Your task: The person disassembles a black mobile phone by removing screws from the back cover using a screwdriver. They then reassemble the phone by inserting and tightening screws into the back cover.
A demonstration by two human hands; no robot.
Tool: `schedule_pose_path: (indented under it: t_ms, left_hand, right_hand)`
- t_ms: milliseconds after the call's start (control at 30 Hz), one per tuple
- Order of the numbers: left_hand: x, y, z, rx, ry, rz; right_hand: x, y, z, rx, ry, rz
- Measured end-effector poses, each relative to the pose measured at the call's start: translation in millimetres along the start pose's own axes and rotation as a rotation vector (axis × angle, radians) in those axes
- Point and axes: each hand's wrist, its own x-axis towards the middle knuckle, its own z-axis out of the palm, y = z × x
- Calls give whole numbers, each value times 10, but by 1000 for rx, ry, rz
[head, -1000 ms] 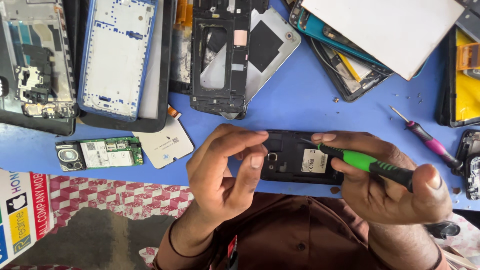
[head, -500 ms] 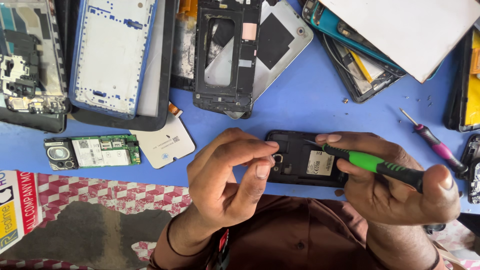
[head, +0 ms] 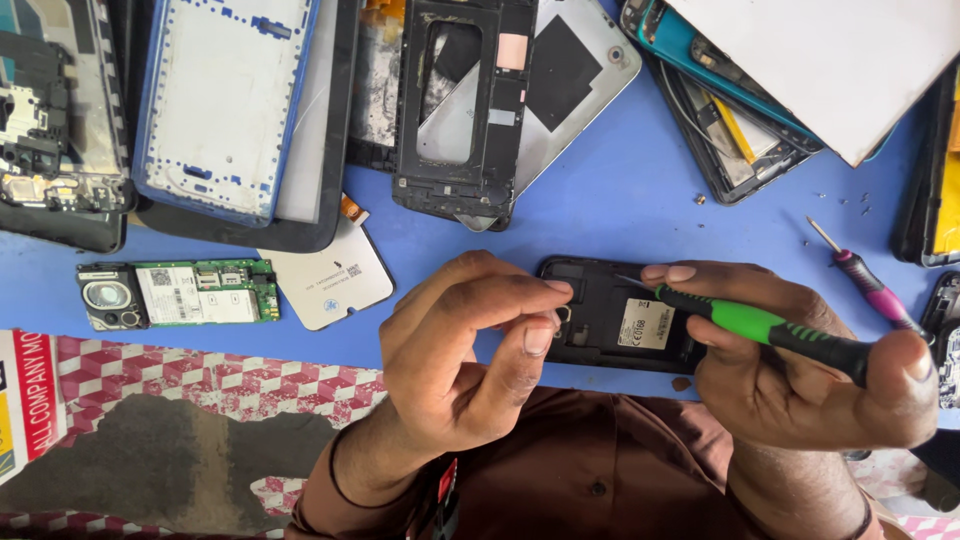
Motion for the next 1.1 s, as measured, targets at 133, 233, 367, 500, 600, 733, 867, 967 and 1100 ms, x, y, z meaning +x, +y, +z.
schedule_pose_path:
  t_ms: [133,233,367,500,600,733,867,967,1100]
  left_hand:
    - [5,0,-8,5,-4,4]
    - [8,-8,-8,6,-8,15]
    - [5,-15,1,-9,-3,12]
    - [0,-22,7,-17,2,9]
    - [-5,-29,17,-20,6,6]
    - [-9,-37,18,-14,1,18]
    - [-10,-14,6,-1,-8,-6]
    - [-3,-15,13,3,5,-15]
    - [7,-20,18,5,11,-8]
  right_hand:
    - [2,-9,39,-36,46,-9]
    - [0,-17,52,-37,65,-27]
    - [5,-29,35,-103,8,-6]
    - [85,-7,9,-13,-24,-25]
    - [172,-44,-5,-17,-71,-19]
    - [255,-148,4,-65,-101,16]
    - [319,-179,19,-295,-58,-52]
    - [354,-188,18,-261,-89,-38]
    - [378,-109,69,-134,-67,-87]
